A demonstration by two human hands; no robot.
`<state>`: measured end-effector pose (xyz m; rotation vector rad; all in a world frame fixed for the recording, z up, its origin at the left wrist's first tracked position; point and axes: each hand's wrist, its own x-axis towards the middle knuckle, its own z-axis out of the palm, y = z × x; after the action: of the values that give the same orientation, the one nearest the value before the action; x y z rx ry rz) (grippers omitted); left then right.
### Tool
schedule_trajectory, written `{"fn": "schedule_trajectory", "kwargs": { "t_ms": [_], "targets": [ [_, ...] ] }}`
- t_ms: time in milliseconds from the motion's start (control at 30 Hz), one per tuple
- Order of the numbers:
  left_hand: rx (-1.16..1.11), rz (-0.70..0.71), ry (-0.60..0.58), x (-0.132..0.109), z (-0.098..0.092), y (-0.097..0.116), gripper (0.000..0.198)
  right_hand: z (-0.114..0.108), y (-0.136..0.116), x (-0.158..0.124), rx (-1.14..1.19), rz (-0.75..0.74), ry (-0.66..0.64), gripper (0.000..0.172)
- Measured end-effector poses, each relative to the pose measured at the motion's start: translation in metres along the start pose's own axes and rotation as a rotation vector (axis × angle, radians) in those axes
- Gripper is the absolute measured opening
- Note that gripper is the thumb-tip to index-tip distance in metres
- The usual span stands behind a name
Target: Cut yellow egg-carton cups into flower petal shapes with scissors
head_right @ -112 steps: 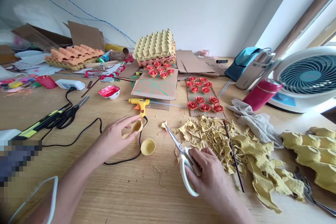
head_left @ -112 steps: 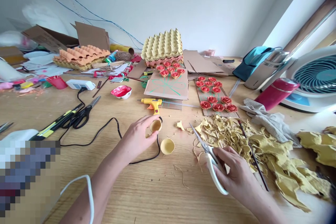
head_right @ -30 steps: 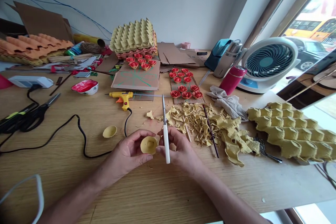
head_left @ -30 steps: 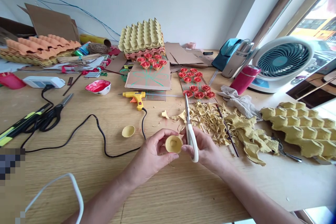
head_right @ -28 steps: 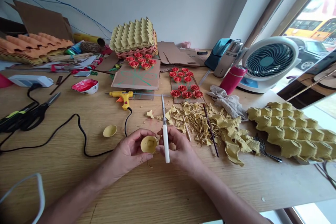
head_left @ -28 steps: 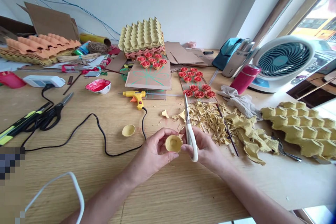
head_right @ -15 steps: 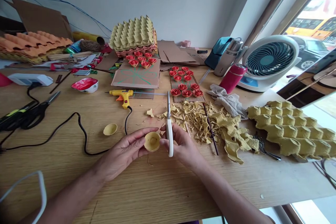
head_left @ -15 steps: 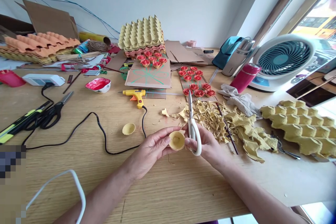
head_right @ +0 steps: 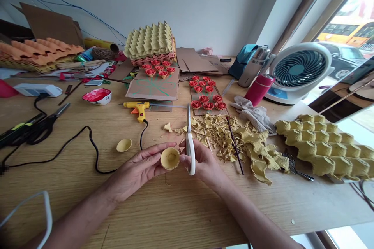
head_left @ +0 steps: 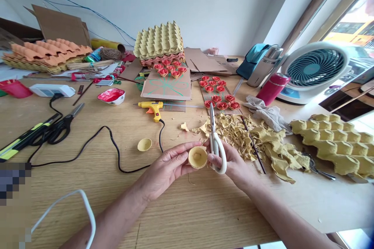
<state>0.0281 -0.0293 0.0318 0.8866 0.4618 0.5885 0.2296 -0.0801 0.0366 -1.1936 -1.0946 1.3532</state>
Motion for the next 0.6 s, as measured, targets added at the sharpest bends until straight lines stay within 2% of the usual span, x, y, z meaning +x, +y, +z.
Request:
{"fn": "schedule_trajectory", "kwargs": {
  "t_ms": [167, 367, 500, 600],
  "targets": [
    [0.108, 0.0, -0.011, 0.002, 0.001, 0.001, 0.048, 0.001, 0.002, 0.001, 0.012, 0.007, -0.007, 0.053],
    [0.229, 0.017, 0.046, 0.004, -0.004, -0.001, 0.048, -0.001, 0.006, 0.004, 0.011, -0.017, -0.015, 0.05],
    [0.337, 0.061, 0.095, 0.007, -0.009, -0.003, 0.047, -0.004, 0.009, 0.003, -0.028, -0.14, 0.028, 0.042],
    [0.497, 0.12, 0.135, 0.01, -0.011, -0.007, 0.044, -0.005, 0.012, 0.0, -0.142, -0.262, 0.042, 0.034]
  ]
}}
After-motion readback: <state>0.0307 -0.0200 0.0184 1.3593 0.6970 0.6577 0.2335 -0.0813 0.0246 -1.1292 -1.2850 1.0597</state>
